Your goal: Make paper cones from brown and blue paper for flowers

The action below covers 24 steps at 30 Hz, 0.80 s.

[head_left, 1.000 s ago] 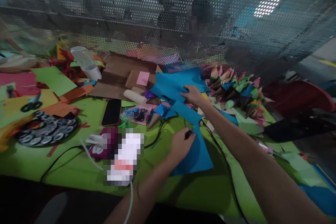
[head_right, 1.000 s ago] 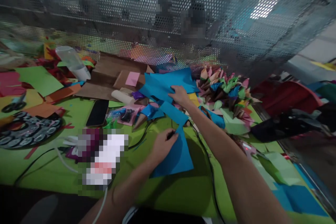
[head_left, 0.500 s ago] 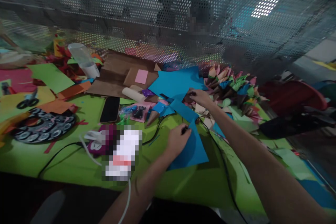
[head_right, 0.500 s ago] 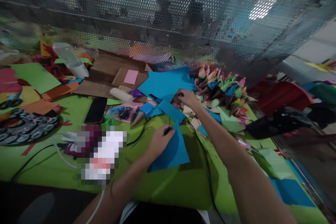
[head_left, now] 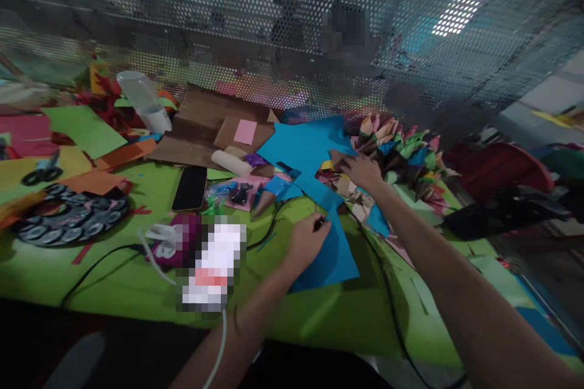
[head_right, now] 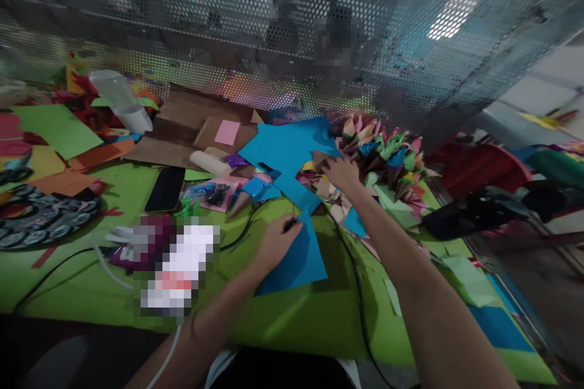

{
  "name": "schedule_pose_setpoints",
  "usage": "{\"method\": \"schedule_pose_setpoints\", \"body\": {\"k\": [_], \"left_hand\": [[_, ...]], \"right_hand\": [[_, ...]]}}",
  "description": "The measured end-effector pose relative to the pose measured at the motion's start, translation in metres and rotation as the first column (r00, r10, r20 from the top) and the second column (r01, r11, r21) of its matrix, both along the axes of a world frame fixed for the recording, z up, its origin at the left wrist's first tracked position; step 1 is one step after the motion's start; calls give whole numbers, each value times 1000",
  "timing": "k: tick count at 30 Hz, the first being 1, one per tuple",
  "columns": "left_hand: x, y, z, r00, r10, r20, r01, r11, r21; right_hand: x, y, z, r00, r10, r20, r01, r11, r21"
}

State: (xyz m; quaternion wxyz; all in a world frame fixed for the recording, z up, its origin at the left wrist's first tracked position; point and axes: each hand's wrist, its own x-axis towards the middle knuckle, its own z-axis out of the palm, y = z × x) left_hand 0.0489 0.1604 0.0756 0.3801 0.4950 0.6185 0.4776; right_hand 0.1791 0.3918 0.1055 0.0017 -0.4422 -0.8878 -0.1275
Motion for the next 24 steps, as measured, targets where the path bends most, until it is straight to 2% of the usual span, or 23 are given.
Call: {"method": "schedule_pose_setpoints", "body": {"k": [3, 8, 12, 15, 19, 24], "left_hand": [[0, 0, 1, 1000, 3, 10, -3, 1000, -11], [0, 2, 0, 999, 6, 49, -5, 1000, -7], [-1, 3, -2, 998, 16, 67, -16, 1000, -2], [-4, 4, -1, 995, 43, 93, -45, 999, 22], [-8, 6, 0, 983, 74, 167, -83, 995, 52], [-11, 9, -4, 946, 128, 298, -147, 988, 43]], "right_hand": [[-6, -10, 3, 994, -40, -100, 42, 999, 17], [-24, -21, -5, 984, 61, -165, -80, 991, -109], [-30, -19, -12, 966, 66, -251, -111, 979, -170], [-28, -12, -5, 930, 38, -367, -123, 970, -211], [-13, -1, 21, 822, -64, -566, -135, 944, -303], [13, -8, 52, 561, -294, -774, -205, 856, -474]]}}
